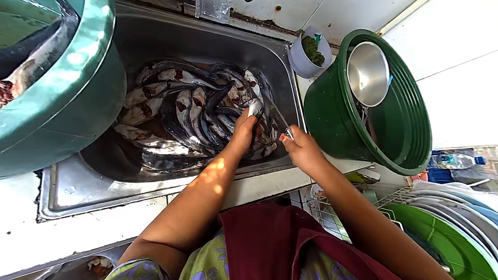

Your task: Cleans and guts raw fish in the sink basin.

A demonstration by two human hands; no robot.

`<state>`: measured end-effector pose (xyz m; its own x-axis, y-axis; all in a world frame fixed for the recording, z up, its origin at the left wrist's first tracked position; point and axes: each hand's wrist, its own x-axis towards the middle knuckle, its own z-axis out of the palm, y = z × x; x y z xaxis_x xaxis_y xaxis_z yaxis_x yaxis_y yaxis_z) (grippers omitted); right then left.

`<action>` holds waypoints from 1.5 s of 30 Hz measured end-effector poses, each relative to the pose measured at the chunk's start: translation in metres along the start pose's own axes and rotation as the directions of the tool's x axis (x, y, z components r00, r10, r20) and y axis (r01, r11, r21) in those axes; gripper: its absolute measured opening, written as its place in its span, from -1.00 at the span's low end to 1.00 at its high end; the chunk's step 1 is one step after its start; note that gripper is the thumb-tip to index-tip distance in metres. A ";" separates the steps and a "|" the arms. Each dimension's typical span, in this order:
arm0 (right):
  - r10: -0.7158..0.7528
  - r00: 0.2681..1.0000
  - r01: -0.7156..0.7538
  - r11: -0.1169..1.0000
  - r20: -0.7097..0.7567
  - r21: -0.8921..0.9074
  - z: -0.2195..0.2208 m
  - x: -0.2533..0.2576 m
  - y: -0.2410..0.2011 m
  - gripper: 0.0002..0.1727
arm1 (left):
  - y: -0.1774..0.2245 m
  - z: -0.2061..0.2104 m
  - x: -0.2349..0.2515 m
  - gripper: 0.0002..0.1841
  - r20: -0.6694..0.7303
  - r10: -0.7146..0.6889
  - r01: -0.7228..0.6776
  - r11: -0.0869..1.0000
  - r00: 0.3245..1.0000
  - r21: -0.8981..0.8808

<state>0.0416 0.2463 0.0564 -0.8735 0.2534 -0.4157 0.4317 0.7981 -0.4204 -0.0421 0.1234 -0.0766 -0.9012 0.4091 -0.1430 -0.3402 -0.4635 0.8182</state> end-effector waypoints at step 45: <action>0.061 0.998 -0.055 0.987 0.031 -0.151 0.015 0.021 -0.009 -0.72 | -0.009 0.005 0.000 -0.62 0.079 -0.022 -0.002 0.956 0.997 0.293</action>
<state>0.0226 0.2361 0.0395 -0.8384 0.2844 -0.4650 0.4402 0.8564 -0.2699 -0.0374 0.1312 -0.0812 -0.8696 0.4799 -0.1163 -0.2445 -0.2138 0.9458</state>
